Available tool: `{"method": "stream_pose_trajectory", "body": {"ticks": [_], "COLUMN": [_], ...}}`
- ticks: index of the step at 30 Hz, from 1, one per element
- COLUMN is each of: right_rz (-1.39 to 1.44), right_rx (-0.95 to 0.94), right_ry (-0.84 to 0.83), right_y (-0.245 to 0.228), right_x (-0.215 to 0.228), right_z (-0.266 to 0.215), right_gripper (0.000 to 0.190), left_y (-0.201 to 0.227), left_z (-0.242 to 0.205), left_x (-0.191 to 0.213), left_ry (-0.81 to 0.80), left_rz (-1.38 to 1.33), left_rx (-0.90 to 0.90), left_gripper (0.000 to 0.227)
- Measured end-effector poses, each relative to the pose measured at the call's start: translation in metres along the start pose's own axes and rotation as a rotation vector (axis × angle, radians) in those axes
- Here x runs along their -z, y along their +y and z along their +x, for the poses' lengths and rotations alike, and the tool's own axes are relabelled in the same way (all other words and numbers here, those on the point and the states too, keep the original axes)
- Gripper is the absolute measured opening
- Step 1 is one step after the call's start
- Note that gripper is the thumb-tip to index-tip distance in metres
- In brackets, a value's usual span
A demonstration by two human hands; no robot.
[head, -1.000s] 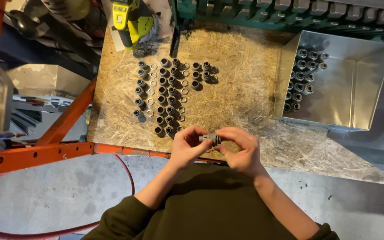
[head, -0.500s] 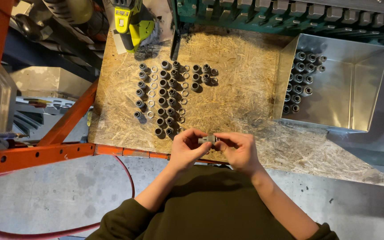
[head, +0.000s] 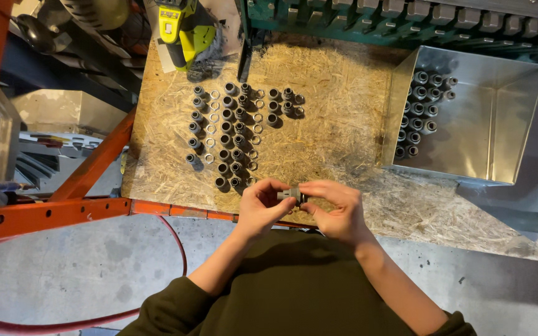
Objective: The person repeatedly picks up small metal sleeves and nuts from a workbench, screws them together by hand, and places the assembled units into a metal bin. The process is repeated for multiple items throughout the clip.
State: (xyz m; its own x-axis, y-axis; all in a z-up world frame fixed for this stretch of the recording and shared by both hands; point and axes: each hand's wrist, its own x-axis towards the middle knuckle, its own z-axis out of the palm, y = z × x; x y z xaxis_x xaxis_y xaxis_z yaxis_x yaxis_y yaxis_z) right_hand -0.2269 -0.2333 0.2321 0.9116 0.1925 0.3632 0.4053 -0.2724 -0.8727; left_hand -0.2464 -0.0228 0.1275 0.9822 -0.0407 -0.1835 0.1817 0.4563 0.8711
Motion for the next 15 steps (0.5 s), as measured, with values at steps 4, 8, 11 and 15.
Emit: {"method": "stream_pose_trajectory", "body": {"ticks": [4, 8, 11, 15], "right_rz": [0.070, 0.064, 0.021, 0.103], "right_rx": [-0.085, -0.150, -0.021, -0.124], "right_ry": [-0.006, -0.024, -0.001, -0.003], "right_y": [0.002, 0.012, 0.003, 0.004], "right_x": [0.001, 0.000, 0.005, 0.002], "right_z": [-0.003, -0.011, -0.002, -0.007], "right_gripper": [0.033, 0.034, 0.037, 0.040], "left_y": [0.015, 0.021, 0.007, 0.012], "left_z": [-0.001, -0.003, 0.001, 0.001], "left_x": [-0.013, -0.020, -0.011, -0.015], "left_ry": [0.014, 0.009, 0.007, 0.005], "left_rz": [-0.026, 0.007, 0.016, 0.018], "left_rx": [0.000, 0.004, 0.004, -0.016], "left_gripper": [0.034, 0.031, 0.033, 0.033]}}
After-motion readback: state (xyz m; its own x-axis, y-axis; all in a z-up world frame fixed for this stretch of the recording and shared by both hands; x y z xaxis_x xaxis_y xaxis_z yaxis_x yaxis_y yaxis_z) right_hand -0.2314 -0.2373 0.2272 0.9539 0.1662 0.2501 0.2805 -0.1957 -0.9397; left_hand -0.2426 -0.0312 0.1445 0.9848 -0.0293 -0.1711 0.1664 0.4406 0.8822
